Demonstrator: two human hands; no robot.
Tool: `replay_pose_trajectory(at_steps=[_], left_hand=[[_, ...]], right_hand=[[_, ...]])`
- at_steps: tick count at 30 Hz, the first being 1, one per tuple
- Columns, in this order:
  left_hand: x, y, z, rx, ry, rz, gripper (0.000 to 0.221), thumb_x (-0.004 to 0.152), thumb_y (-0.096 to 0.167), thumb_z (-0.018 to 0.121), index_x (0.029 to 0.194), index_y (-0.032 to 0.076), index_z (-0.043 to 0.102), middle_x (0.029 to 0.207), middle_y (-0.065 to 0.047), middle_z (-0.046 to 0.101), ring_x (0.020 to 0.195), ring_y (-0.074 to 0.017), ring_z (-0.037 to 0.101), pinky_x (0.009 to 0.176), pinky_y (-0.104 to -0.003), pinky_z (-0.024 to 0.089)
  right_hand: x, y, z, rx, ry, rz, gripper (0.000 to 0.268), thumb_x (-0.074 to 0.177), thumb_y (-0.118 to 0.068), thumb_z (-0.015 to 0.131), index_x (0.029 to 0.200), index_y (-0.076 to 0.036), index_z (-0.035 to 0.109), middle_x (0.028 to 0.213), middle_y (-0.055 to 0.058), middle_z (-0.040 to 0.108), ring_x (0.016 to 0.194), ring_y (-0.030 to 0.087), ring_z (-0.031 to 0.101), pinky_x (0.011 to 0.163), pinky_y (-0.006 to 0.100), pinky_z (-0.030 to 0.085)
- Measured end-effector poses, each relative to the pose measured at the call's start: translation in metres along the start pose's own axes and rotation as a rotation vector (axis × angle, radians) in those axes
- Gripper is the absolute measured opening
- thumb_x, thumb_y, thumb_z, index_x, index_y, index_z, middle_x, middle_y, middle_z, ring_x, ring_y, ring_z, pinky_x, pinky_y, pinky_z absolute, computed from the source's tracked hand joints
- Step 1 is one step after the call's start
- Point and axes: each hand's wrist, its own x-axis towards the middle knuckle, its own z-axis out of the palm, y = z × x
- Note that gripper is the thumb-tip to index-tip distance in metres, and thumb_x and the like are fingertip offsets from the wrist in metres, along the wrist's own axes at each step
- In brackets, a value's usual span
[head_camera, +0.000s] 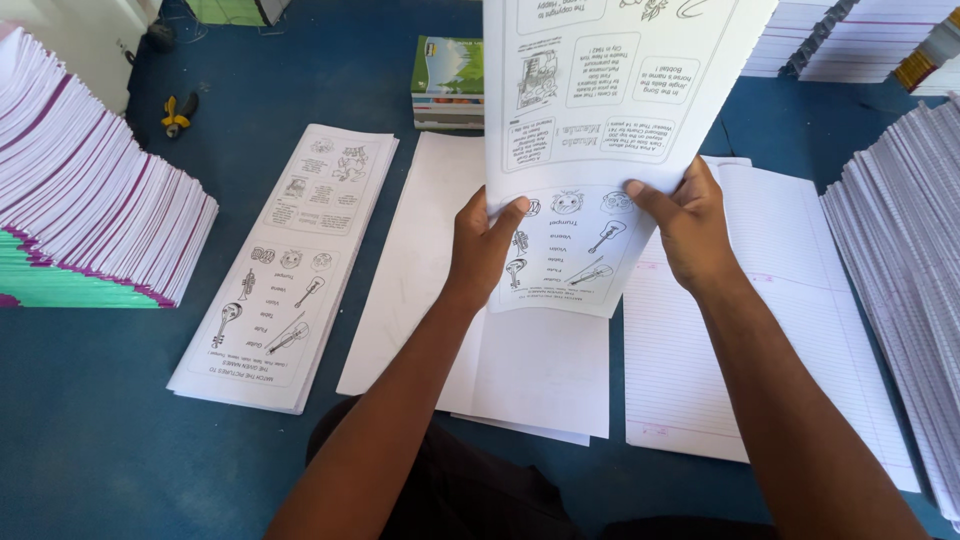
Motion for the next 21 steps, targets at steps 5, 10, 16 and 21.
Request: replay_pose_trajectory(at_steps=[5,10,16,21], left_hand=[[0.0043,0.0051,0.0000,-0.070,-0.030,-0.027,0.038,0.097,0.026,0.066,0.121,-0.004,0.063,0.103,-0.011,0.073,0.088,-0.0127,0.071,0.076,-0.028,0.060],[0.0049,0.0079,0.0013,-0.088,-0.037,-0.068,0.039,0.095,0.023,0.067,0.122,-0.004,0.062,0.103,-0.013,0.073,0.089,-0.0148,0.072,0.078,-0.030,0.060],[0.0108,0.0042,-0.0045,-0.129,0.037,-0.063,0.034,0.090,0.014,0.066,0.118,0.001,0.055,0.105,-0.009,0.068,0.095,-0.0134,0.068,0.085,-0.031,0.057],[0.0015,-0.0009,-0.0066,-0.120,0.062,-0.133,0.027,0.094,0.017,0.065,0.112,-0.003,0.062,0.099,-0.011,0.071,0.089,-0.0145,0.067,0.082,-0.030,0.055]], right_hand=[[0.0012,0.0056,-0.0049,-0.031,-0.015,-0.016,0.039,0.096,0.001,0.058,0.134,0.001,0.048,0.127,0.018,0.067,0.118,0.022,0.067,0.103,0.037,0.055],[-0.0007,0.0110,-0.0059,-0.046,-0.023,-0.011,0.047,0.095,0.003,0.056,0.140,0.001,0.041,0.132,0.020,0.062,0.125,0.023,0.062,0.109,0.038,0.050],[-0.0006,0.0073,-0.0066,0.003,-0.077,-0.038,0.051,0.095,0.004,0.054,0.143,0.002,0.036,0.139,0.021,0.058,0.131,0.024,0.057,0.112,0.039,0.046],[-0.0014,0.0061,-0.0070,-0.026,-0.077,-0.025,0.051,0.095,0.003,0.053,0.143,0.001,0.036,0.137,0.020,0.059,0.131,0.024,0.057,0.112,0.039,0.047]])
